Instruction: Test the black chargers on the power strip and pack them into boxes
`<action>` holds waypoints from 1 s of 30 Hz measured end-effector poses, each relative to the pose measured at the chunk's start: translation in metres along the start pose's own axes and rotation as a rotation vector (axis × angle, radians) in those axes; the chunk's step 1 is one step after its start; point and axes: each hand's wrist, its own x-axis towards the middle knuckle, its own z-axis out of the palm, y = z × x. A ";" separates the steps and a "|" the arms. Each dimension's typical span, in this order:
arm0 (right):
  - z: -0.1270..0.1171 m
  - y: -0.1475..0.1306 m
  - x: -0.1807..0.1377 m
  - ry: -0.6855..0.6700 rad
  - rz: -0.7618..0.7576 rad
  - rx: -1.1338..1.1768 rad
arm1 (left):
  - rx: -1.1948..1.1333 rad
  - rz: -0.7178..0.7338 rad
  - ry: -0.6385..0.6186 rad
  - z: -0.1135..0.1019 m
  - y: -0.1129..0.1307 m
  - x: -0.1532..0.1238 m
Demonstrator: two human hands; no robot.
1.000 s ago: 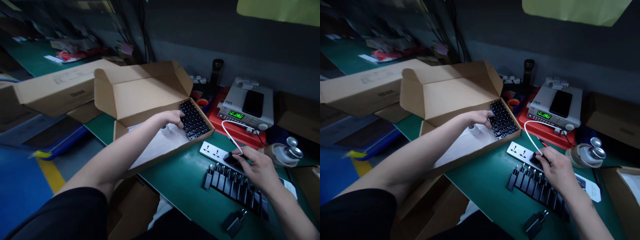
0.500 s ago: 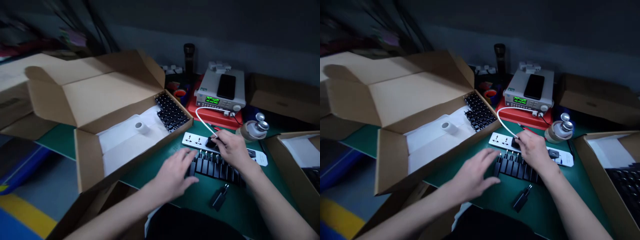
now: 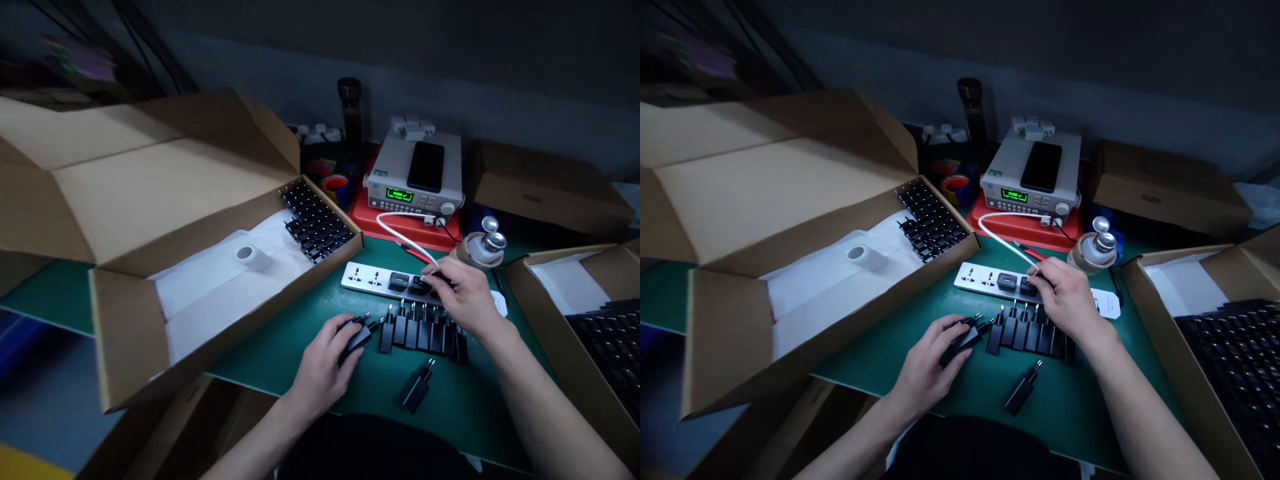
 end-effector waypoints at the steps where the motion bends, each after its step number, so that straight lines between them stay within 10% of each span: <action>1: 0.001 0.000 0.001 -0.010 -0.032 -0.046 | -0.036 0.002 -0.001 -0.008 -0.003 0.001; 8: 0.000 -0.005 0.001 -0.087 -0.136 -0.216 | 0.185 0.195 -0.013 -0.066 -0.008 0.070; 17: 0.003 -0.004 -0.003 -0.049 -0.155 -0.211 | 0.495 0.424 -0.552 -0.058 0.031 0.171; 30: 0.005 -0.001 -0.004 -0.015 -0.128 -0.167 | 0.575 0.283 -0.511 -0.074 0.004 0.159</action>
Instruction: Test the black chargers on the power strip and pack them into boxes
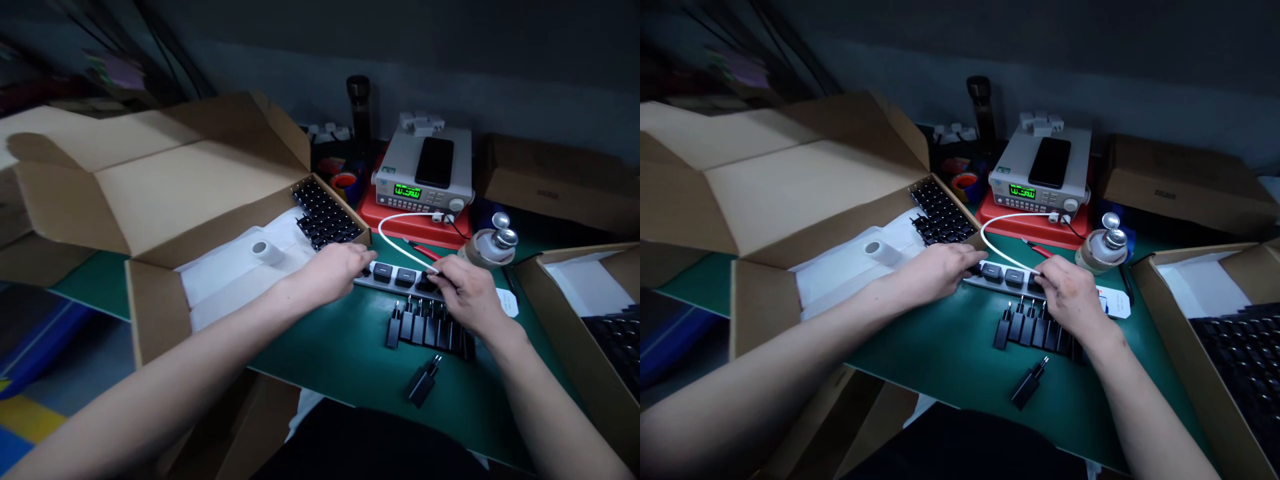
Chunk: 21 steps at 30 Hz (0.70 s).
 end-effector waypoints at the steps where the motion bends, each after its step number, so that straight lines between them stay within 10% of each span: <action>1: 0.001 0.000 0.000 0.009 -0.002 -0.004 | 0.019 -0.001 0.000 0.000 0.001 0.001; 21: 0.003 -0.001 -0.005 0.030 -0.013 0.016 | 0.006 0.047 -0.013 0.016 0.005 0.005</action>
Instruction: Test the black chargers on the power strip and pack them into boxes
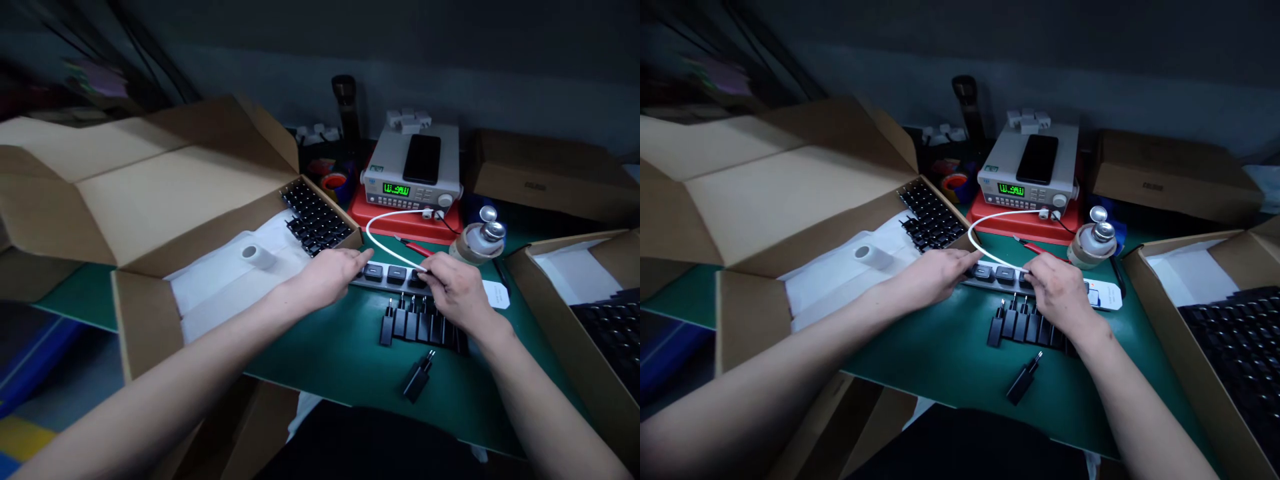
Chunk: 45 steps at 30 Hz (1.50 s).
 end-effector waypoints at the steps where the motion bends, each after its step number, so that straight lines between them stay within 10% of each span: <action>1: 0.000 0.000 0.000 -0.002 -0.001 -0.004 | -0.018 0.011 0.034 0.001 0.005 0.002; 17: 0.002 -0.001 0.000 -0.010 -0.006 -0.019 | -0.410 0.054 0.222 -0.001 0.053 0.029; 24: -0.025 0.017 -0.011 0.252 0.202 0.286 | -0.269 -0.046 0.143 0.004 0.078 0.053; 31: -0.036 0.024 -0.027 0.114 0.224 0.157 | -0.849 0.101 0.435 0.004 0.065 0.030; 39: -0.036 0.022 -0.026 0.105 0.104 0.046 | -1.152 -0.100 0.457 -0.004 0.039 -0.049; 45: -0.036 0.043 -0.039 0.044 0.122 -0.054 | -1.156 -0.383 0.548 -0.018 -0.033 -0.096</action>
